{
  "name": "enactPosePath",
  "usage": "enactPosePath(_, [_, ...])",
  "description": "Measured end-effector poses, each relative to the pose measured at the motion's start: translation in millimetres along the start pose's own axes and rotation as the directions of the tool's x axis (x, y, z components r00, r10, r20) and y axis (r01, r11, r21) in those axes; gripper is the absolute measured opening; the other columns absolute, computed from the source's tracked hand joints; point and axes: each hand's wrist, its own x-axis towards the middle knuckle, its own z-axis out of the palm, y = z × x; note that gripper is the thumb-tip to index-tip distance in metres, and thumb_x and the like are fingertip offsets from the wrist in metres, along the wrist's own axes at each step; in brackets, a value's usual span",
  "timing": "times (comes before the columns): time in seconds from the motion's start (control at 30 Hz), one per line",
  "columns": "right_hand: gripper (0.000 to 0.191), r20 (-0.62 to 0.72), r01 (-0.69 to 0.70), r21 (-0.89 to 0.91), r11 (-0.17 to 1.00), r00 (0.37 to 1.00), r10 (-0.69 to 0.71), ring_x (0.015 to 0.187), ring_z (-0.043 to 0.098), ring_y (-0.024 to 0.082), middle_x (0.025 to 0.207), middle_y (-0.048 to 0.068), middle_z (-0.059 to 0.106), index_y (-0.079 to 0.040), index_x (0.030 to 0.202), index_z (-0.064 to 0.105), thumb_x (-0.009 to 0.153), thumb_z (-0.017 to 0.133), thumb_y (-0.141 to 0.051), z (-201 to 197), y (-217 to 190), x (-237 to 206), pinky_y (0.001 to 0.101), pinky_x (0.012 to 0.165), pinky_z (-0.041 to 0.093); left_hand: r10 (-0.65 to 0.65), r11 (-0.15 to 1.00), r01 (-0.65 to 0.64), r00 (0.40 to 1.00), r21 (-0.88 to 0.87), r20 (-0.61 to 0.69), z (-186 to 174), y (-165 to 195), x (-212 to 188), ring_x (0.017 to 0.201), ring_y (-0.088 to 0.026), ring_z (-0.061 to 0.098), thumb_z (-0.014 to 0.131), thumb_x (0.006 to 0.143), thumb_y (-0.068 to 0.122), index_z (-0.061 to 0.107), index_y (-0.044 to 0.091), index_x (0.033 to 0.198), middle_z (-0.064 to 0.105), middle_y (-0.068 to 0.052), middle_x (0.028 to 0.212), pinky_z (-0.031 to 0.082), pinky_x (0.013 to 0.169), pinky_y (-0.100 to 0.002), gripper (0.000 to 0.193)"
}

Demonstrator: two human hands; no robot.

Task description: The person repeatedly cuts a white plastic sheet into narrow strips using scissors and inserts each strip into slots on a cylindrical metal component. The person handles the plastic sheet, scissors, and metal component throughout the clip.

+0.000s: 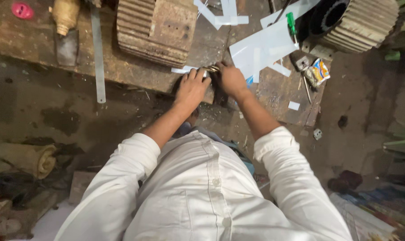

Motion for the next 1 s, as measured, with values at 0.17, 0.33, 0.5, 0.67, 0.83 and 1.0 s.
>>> enactPosePath(0.17, [0.035,0.005,-0.274,0.338,0.9,0.957,0.29,0.097,0.07,0.042,0.106,0.025,0.074,-0.005,0.124,0.07,0.103,0.067,-0.033,4.2,-1.3,-15.8,0.048,0.083,0.055,0.039,0.999,-0.04,0.999,-0.018,-0.027,-7.1,-9.3,18.8,0.11,-0.029,0.059,0.062,0.084,0.012,0.068,0.016,0.111,0.06,-0.01,0.113,0.056,0.081,-0.039,0.028])
enactPosePath(0.33, [0.033,0.331,-0.409,0.849,0.335,0.905,0.265,0.079,0.065,0.015,0.092,0.003,0.074,-0.003,0.117,0.07,0.102,0.067,-0.032,-11.3,4.4,-23.8,0.0328,0.07,0.053,0.071,0.976,-0.081,0.996,-0.2,-0.054,-48.8,-4.3,19.7,0.106,-0.027,0.064,0.065,0.09,0.012,0.068,0.013,0.108,0.062,-0.006,0.106,0.057,0.078,-0.039,0.018])
enactPosePath(0.5, [0.021,0.287,-0.349,0.911,0.22,0.919,0.27,0.064,0.055,0.009,0.082,0.003,0.065,-0.002,0.105,0.07,0.098,0.077,-0.02,-39.0,2.2,-15.4,0.0257,0.055,0.041,0.11,0.848,-0.237,0.954,-0.474,-0.28,-99.6,38.0,2.9,0.103,-0.027,0.066,0.067,0.086,0.004,0.065,0.009,0.101,0.065,-0.006,0.109,0.057,0.085,-0.04,0.016])
enactPosePath(0.67, [0.024,0.025,-0.087,0.927,0.364,0.985,0.172,0.07,0.055,0.004,0.089,-0.002,0.065,-0.006,0.12,0.073,0.099,0.075,-0.017,-66.8,-5.1,-23.8,0.0216,0.059,0.043,-0.036,0.736,-0.164,0.959,-0.657,-0.281,-123.1,48.0,11.7,0.092,-0.032,0.067,0.075,0.087,0.005,0.065,0.004,0.096,0.064,-0.011,0.1,0.055,0.08,-0.041,0.013])
enactPosePath(0.83, [0.031,0.001,-0.059,0.971,0.232,0.97,0.244,0.064,0.053,0.004,0.087,-0.005,0.068,-0.009,0.119,0.066,0.089,0.077,-0.012,-77.6,-19.9,-21.9,0.0215,0.052,0.039,-0.034,0.726,-0.168,0.96,-0.667,-0.279,-133.3,49.9,10.3,0.092,-0.033,0.067,0.074,0.092,0.009,0.066,0.002,0.095,0.064,-0.012,0.099,0.054,0.079,-0.042,0.011])
enactPosePath(1.0, [0.018,-0.167,0.086,0.934,0.347,0.964,0.209,0.076,0.056,0.005,0.089,-0.002,0.066,-0.003,0.106,0.065,0.095,0.079,-0.007,-73.6,-14.5,-24.5,0.0233,0.064,0.044,-0.265,0.667,0.086,0.956,-0.74,-0.128,-134.8,51.4,20.3,0.084,-0.03,0.068,0.078,0.092,0.025,0.064,0.0,0.097,0.064,-0.014,0.095,0.053,0.074,-0.039,0.029])
